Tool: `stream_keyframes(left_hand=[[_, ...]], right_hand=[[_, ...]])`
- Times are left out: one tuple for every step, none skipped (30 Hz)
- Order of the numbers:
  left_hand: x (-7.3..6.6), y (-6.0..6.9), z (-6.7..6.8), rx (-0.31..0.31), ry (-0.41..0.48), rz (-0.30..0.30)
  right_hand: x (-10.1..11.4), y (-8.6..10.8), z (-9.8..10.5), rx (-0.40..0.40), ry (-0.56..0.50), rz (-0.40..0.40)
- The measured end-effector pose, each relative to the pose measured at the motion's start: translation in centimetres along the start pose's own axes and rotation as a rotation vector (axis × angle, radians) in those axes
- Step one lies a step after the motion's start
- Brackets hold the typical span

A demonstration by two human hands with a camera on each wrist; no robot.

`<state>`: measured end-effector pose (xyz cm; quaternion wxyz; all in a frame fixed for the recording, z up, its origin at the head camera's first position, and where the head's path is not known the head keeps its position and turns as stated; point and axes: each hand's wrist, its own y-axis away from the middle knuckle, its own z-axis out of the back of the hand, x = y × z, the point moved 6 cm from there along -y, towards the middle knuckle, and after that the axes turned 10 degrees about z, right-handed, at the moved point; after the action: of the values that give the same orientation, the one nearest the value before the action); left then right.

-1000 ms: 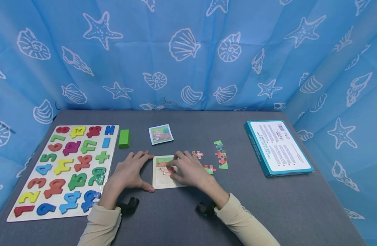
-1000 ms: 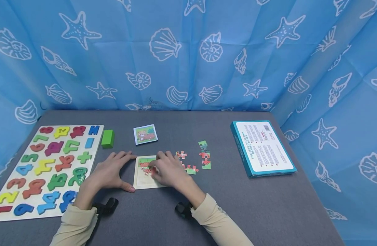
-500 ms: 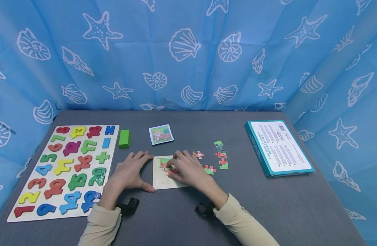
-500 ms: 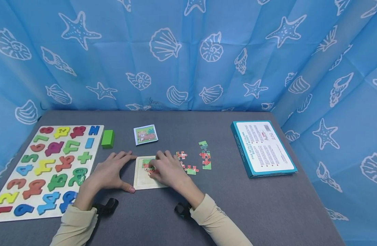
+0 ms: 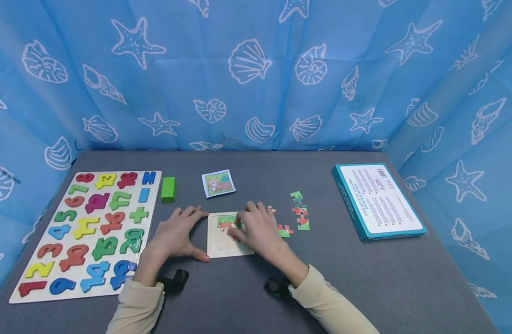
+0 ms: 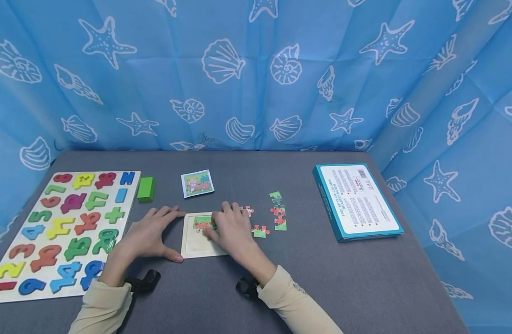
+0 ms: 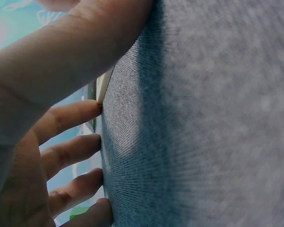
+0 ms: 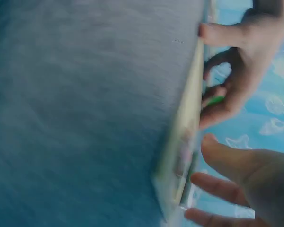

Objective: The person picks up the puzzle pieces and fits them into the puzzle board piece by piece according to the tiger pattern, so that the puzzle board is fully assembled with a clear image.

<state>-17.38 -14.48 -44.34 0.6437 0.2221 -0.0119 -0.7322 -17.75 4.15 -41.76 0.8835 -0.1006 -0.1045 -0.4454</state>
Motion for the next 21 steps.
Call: stream_keyframes(left_hand=[[0.00, 0.01, 0.00, 0.000, 0.000, 0.001], [0.00, 0.02, 0.00, 0.001, 0.001, 0.002], [-0.01, 0.03, 0.00, 0.001, 0.001, 0.002], [-0.01, 0.03, 0.00, 0.002, 0.002, 0.003], [-0.01, 0.04, 0.01, 0.002, 0.001, 0.005], [0.00, 0.04, 0.01, 0.002, 0.001, 0.005], [0.00, 0.04, 0.00, 0.003, 0.001, 0.006], [0.00, 0.04, 0.00, 0.003, 0.001, 0.007], [-0.01, 0.03, 0.00, 0.003, 0.000, 0.007], [-0.02, 0.02, -0.01, 0.002, -0.001, 0.007], [-0.01, 0.03, -0.01, 0.000, -0.002, 0.007], [0.00, 0.03, -0.02, -0.001, -0.002, 0.006], [0.00, 0.04, -0.03, -0.002, -0.002, 0.006], [0.00, 0.04, -0.04, -0.002, -0.002, 0.007], [0.01, 0.05, -0.05, -0.002, -0.001, 0.006], [0.02, 0.05, -0.06, -0.002, -0.001, 0.007], [0.02, 0.04, -0.07, -0.001, 0.000, 0.007], [0.03, 0.03, -0.08, 0.000, 0.000, 0.007], [0.04, 0.02, -0.09, 0.000, 0.001, 0.007], [0.04, 0.00, -0.10, 0.001, 0.000, 0.006], [0.06, -0.02, -0.11, 0.001, 0.000, 0.006]], right_hand=[[-0.01, 0.01, 0.10, 0.020, -0.017, 0.013], [0.00, 0.05, 0.21, 0.044, -0.039, 0.029], [0.02, 0.09, 0.31, 0.071, -0.055, 0.046], [0.05, 0.12, 0.38, 0.095, -0.068, 0.064], [0.06, 0.14, 0.39, 0.117, -0.075, 0.082], [0.07, 0.17, 0.39, 0.134, -0.080, 0.094], [0.04, 0.18, 0.38, 0.142, -0.083, 0.097], [0.02, 0.20, 0.39, 0.141, -0.084, 0.093], [-0.01, 0.17, 0.38, 0.132, -0.079, 0.089], [-0.02, 0.14, 0.35, 0.117, -0.074, 0.086], [0.00, 0.11, 0.31, 0.102, -0.070, 0.082], [0.04, 0.08, 0.27, 0.088, -0.066, 0.079], [0.08, 0.05, 0.21, 0.074, -0.060, 0.077], [0.14, 0.04, 0.16, 0.064, -0.056, 0.076], [0.17, 0.03, 0.09, 0.055, -0.052, 0.076], [0.21, 0.04, 0.05, 0.048, -0.049, 0.074], [0.23, 0.05, 0.00, 0.042, -0.050, 0.072], [0.22, 0.05, -0.05, 0.038, -0.051, 0.070], [0.22, 0.07, -0.08, 0.035, -0.054, 0.068], [0.21, 0.09, -0.13, 0.033, -0.057, 0.068], [0.21, 0.11, -0.15, 0.030, -0.056, 0.069]])
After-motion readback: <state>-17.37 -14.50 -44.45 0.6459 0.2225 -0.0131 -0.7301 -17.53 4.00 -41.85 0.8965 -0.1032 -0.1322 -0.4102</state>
